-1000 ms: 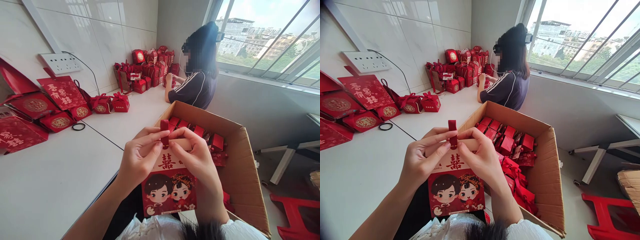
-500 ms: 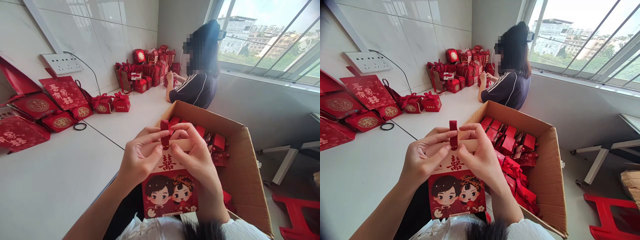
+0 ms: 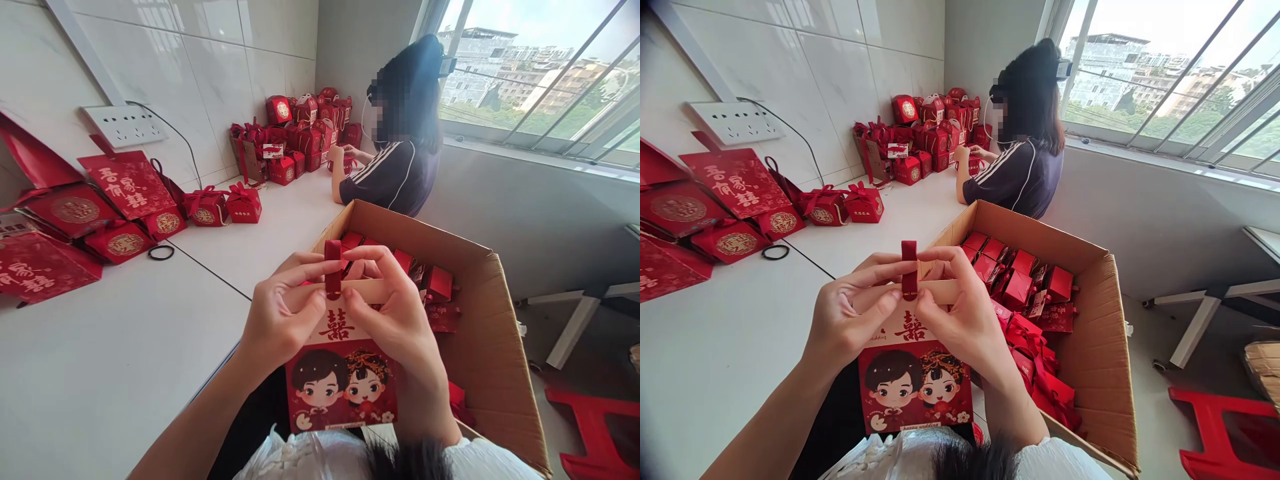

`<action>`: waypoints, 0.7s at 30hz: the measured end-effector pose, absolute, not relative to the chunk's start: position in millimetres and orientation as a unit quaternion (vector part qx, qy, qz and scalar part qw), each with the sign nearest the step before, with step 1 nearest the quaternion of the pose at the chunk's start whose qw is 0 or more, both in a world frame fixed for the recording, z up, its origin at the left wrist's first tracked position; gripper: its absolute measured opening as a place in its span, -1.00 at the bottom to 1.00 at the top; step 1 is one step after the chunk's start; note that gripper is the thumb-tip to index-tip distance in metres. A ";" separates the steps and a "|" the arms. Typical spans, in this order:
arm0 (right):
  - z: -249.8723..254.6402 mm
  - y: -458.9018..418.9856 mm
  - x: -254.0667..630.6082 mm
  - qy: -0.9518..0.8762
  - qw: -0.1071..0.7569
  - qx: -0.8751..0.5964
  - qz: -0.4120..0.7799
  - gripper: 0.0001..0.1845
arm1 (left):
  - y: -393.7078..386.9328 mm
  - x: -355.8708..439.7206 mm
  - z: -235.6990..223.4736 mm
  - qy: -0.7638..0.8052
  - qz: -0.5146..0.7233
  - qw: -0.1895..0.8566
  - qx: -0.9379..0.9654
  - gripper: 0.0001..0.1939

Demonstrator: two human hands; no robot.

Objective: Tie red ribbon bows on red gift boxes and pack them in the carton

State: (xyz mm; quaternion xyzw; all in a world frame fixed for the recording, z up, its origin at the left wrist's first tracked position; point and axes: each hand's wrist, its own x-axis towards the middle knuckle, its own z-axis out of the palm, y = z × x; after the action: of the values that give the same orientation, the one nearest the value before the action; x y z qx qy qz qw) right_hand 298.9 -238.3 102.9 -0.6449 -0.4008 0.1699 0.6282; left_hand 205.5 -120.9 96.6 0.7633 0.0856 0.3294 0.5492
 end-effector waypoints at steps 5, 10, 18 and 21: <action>104.9 -237.7 296.9 -0.392 0.633 -0.643 0.181 -0.66 | -119.7 204.3 97.2 0.096 0.318 0.580 0.744 -0.71; 106.7 -234.9 295.5 -0.389 0.637 -0.635 0.201 -0.66 | -116.8 200.7 97.0 0.078 0.304 0.606 0.731 -0.65; 100.5 -229.5 294.2 -0.387 0.649 -0.625 0.196 -0.73 | -113.3 200.8 95.8 0.087 0.325 0.575 0.745 -0.73; 99.1 -229.0 294.0 -0.387 0.645 -0.629 0.195 -0.72 | -115.5 200.5 95.7 0.084 0.323 0.599 0.728 -0.74</action>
State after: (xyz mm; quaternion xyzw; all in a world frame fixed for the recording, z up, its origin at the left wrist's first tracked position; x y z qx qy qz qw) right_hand 294.0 -229.0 99.1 -0.6291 -0.3868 0.1949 0.6455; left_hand 200.5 -115.5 95.7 0.7283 0.0843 0.3229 0.5985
